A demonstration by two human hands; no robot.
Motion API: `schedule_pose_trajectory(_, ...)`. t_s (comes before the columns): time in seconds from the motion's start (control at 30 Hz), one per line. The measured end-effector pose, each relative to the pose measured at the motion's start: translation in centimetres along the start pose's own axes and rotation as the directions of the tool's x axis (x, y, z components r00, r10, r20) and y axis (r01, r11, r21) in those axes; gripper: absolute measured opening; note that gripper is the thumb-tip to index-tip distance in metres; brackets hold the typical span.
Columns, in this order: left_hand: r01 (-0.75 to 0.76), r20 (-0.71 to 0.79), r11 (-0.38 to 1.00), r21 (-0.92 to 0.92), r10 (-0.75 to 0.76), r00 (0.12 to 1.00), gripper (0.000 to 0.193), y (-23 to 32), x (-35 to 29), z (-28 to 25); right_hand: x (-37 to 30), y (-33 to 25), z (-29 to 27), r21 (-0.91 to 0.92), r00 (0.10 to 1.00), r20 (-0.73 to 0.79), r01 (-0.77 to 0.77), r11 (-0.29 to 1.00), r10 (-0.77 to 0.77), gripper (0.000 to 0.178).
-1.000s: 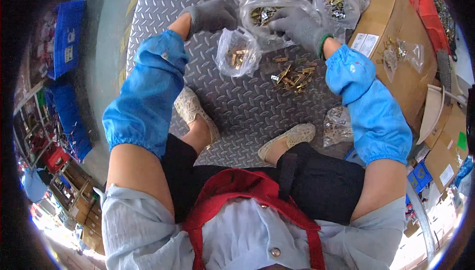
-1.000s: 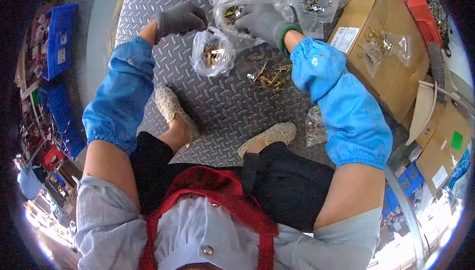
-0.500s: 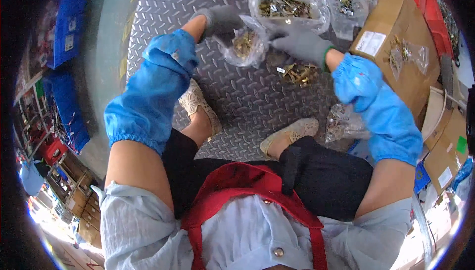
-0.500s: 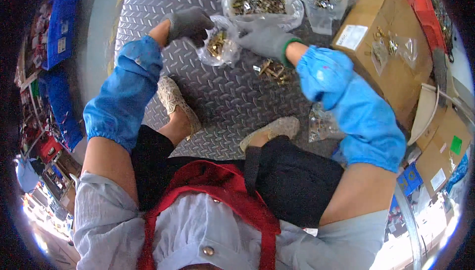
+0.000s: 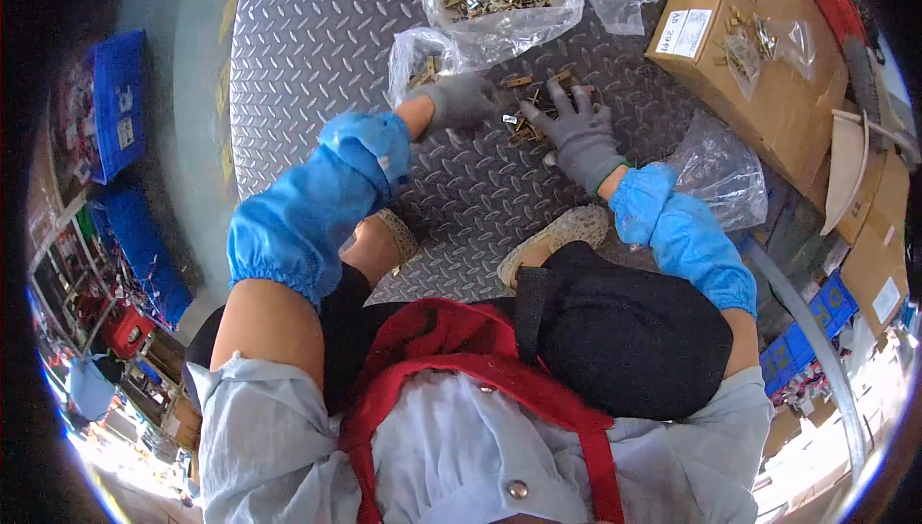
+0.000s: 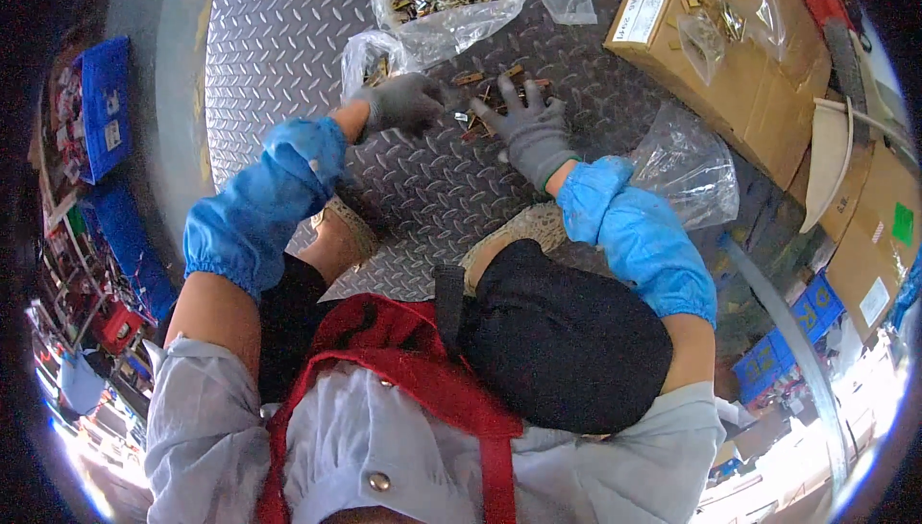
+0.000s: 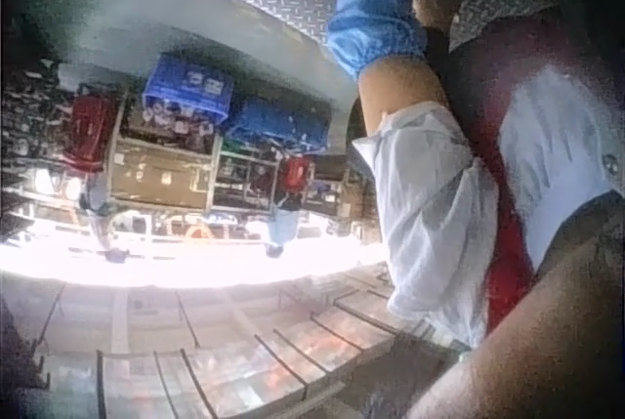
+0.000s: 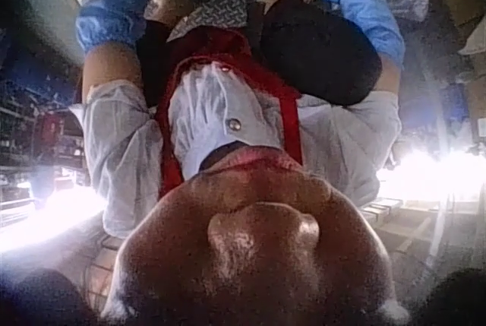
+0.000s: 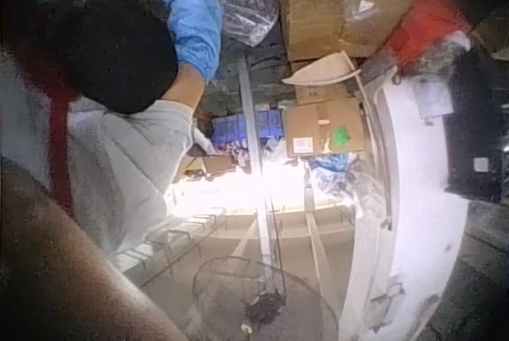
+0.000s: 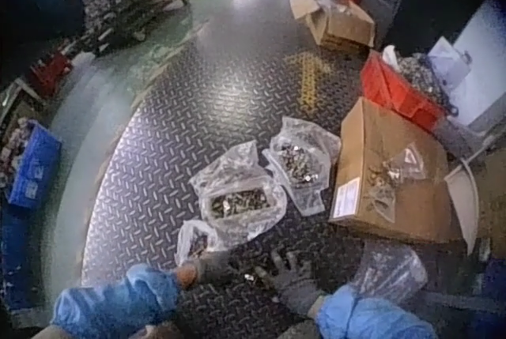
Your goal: The person sorts small metal electronic components by hand into plastic bags and cardboard boxes.
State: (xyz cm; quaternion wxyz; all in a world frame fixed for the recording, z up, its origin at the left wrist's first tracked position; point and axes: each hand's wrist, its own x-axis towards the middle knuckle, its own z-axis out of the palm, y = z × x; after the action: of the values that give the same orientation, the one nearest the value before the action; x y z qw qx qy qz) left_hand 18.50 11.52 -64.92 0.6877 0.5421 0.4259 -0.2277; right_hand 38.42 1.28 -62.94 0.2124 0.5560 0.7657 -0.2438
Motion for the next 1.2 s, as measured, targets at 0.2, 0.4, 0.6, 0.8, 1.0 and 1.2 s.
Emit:
schedule_pose_trajectory(0.2, -0.141, -0.305, 0.735, 0.663, 0.438, 0.846, 0.035, -0.3, 0.9, 4.7, 0.9, 0.6, 0.1, 0.001, 0.998, -0.021, 0.053, 0.999, -0.053, 0.072)
schedule_pose_trajectory(0.4, -0.020, -0.300, 0.626, 0.779, 0.401, 0.866, 0.031, -0.3, 1.2, 5.5, 1.2, 0.6, 3.3, 0.061, 0.981, -0.168, 0.106, 0.993, -0.094, 0.053)
schedule_pose_trajectory(0.6, -0.180, -0.607, 0.869, 0.461, 0.457, 0.650, 0.029, 5.0, -1.8, 0.4, 1.6, 1.2, 3.7, 0.229, 0.968, -0.227, 0.163, 0.960, -0.111, 0.033)
schedule_pose_trajectory(0.8, -0.265, -0.796, 0.904, 0.335, 0.422, 0.435, 0.027, 5.5, -1.2, -3.6, 2.9, 1.9, 4.4, 0.337, 0.962, -0.244, 0.203, 0.919, -0.123, 0.029)
schedule_pose_trajectory(1.0, -0.333, -0.544, 0.926, -0.180, 0.188, 0.818, 0.031, 2.8, 1.7, 1.6, 2.0, 3.2, 4.7, 0.632, 0.870, -0.487, 0.291, 0.718, 0.076, 0.029)
schedule_pose_trajectory(1.2, 0.012, 0.032, 0.278, -0.961, 0.068, 0.997, 0.048, 3.0, 2.5, 6.0, -0.1, 1.8, 0.9, 0.668, 0.873, -0.463, 0.230, 0.707, 0.153, 0.034)
